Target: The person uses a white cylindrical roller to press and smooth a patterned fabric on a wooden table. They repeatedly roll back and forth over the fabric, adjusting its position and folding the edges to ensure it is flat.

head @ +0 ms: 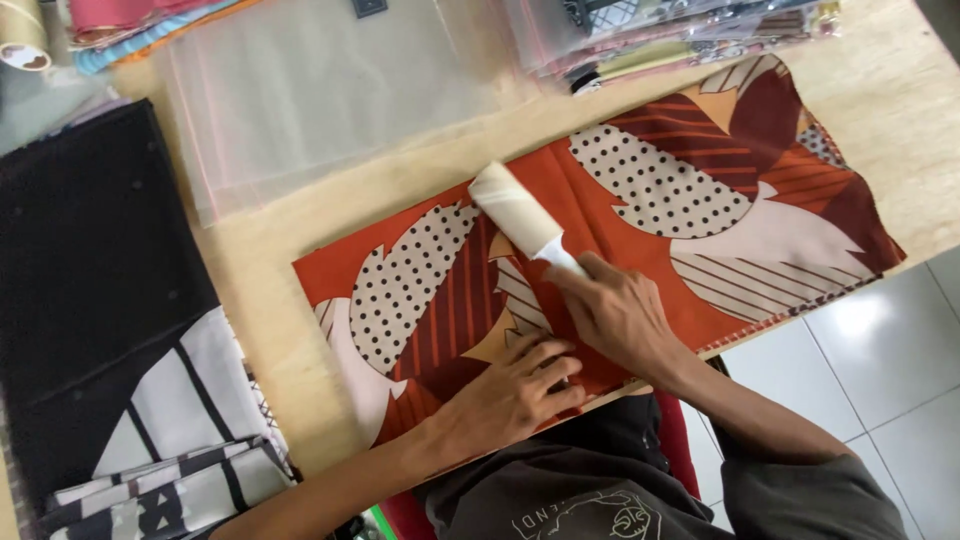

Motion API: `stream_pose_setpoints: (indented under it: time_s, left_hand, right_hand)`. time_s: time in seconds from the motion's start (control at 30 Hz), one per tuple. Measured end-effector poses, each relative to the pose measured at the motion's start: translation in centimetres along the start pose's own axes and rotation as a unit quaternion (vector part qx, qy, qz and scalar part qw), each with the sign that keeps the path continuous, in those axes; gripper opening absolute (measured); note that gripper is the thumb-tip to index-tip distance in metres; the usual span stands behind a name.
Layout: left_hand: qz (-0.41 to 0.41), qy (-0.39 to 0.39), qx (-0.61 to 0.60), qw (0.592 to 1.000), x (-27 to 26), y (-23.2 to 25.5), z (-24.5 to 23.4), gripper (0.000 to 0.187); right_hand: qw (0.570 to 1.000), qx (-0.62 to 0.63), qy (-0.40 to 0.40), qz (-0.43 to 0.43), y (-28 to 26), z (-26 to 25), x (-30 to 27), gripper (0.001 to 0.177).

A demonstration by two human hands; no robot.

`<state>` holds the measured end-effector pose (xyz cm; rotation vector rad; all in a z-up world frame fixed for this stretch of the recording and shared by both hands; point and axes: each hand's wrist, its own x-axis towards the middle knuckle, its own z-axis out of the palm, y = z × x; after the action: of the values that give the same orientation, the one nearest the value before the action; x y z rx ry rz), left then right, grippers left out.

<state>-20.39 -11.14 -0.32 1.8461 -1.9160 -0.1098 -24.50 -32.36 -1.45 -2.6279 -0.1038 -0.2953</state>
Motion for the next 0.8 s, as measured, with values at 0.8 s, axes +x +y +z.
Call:
stream_pose_setpoints:
  time_s: [0.8]
  left_hand:
    - [-0.09,-0.076,0.128,0.985,-0.6,0.8,0.1,0.082]
  right_hand:
    - [1.0,0.025,-0.017,-0.003,3.7,-3.3,2.7,0.026]
